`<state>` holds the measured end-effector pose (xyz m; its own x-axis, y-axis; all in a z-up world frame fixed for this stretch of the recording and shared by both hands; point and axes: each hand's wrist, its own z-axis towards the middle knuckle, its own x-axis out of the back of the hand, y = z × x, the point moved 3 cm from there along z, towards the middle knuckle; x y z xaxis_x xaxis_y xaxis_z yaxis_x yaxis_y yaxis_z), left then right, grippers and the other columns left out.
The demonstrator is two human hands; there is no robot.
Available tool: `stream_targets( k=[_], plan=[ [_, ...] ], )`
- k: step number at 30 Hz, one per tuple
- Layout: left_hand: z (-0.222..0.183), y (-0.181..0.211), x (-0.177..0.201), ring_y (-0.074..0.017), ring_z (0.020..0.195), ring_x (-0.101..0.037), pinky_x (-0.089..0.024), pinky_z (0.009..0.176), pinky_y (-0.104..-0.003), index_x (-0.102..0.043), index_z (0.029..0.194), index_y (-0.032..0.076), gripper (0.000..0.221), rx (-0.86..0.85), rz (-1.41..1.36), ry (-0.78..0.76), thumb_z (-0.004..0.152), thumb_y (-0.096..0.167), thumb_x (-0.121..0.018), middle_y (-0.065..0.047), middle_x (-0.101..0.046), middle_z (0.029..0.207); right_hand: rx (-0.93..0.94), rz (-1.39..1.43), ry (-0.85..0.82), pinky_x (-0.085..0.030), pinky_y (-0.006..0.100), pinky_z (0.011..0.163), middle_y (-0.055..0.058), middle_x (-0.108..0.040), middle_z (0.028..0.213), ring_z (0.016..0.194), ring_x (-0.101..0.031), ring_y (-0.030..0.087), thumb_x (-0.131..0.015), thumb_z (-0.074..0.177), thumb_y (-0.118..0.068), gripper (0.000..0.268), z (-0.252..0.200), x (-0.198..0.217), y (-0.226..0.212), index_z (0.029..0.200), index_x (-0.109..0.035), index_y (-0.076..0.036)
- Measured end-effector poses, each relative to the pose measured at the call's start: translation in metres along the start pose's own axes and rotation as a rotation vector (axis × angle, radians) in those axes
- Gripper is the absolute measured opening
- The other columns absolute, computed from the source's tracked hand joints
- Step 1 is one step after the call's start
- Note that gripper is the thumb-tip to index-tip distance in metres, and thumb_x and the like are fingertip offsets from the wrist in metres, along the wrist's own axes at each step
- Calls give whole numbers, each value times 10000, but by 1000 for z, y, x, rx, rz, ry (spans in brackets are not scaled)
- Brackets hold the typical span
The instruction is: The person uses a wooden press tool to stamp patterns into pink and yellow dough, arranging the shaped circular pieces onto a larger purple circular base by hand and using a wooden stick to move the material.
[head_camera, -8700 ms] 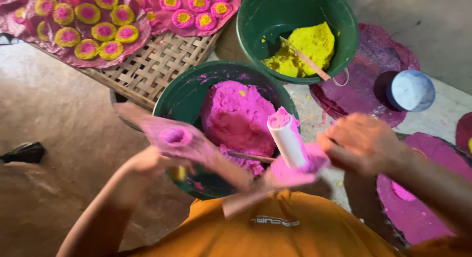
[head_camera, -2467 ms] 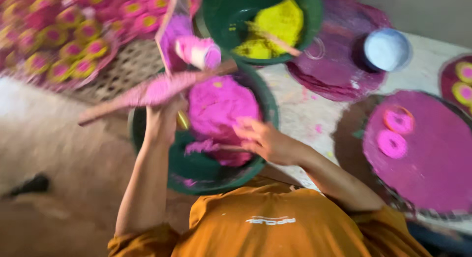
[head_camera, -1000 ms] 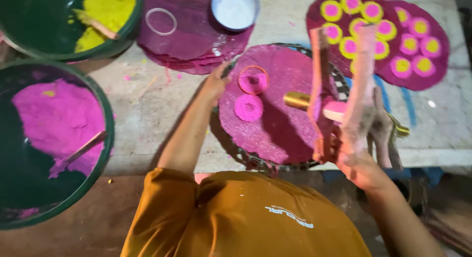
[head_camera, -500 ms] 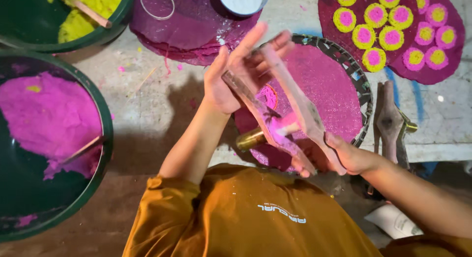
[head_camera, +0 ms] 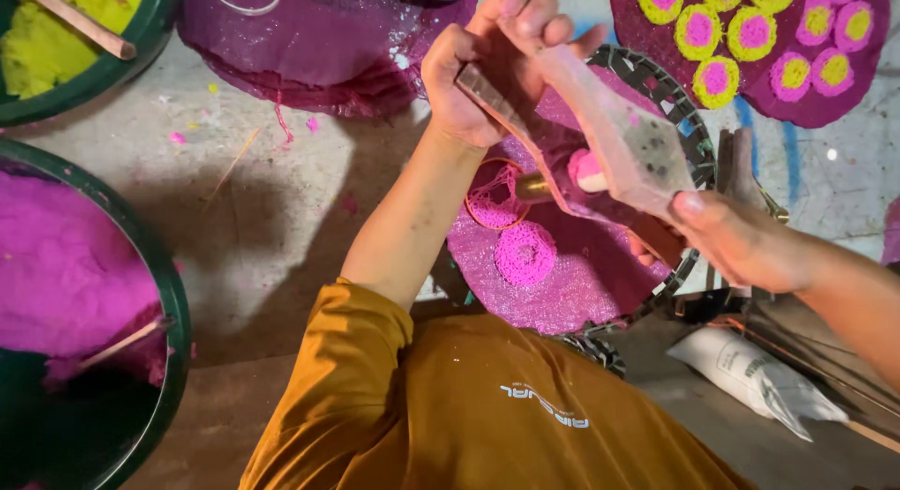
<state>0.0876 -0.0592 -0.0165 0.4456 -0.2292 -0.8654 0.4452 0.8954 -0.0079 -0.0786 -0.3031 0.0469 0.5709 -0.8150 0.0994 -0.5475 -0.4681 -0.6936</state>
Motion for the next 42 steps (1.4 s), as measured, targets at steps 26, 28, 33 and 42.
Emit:
stream_targets(
  k=[26, 28, 33, 42],
  plan=[
    [-53, 1, 40, -211, 991, -572, -507, 961, -443, -540, 1088, 118, 326, -23, -23, 142, 1006, 382, -366, -33, -579, 1006, -70, 84, 81, -530, 343, 695, 73, -652, 842, 760, -617, 181, -325, 942, -747, 797, 21, -43, 41, 1001, -657, -25],
    [-53, -7, 43, -263, 1102, -616, -499, 1064, -456, -593, 1230, 95, 443, -7, 121, 138, 1015, 405, -362, -99, -663, 1141, -130, 48, 130, -460, 341, 652, 72, -639, 856, 742, -565, 178, -318, 949, -754, 804, 4, -29, 49, 1056, -665, -36],
    [-76, 12, 39, -319, 1353, -590, -489, 1170, -473, -451, 1517, 52, 640, 421, 978, 192, 980, 386, -551, -145, -627, 1429, 123, 162, 206, -407, 329, 716, 66, -573, 954, 825, -497, 167, -402, 867, -882, 912, -35, -18, 32, 1185, -563, -43],
    [-129, 12, -17, -333, 1322, -418, -301, 1075, -528, -261, 1576, 113, 1137, 698, 2119, -109, 656, 338, -889, -162, -492, 1438, 368, 589, 384, -360, 398, 821, 40, -439, 1119, 952, -426, 244, -551, 674, -990, 1167, -35, -39, 28, 1337, -424, -37]
  ],
)
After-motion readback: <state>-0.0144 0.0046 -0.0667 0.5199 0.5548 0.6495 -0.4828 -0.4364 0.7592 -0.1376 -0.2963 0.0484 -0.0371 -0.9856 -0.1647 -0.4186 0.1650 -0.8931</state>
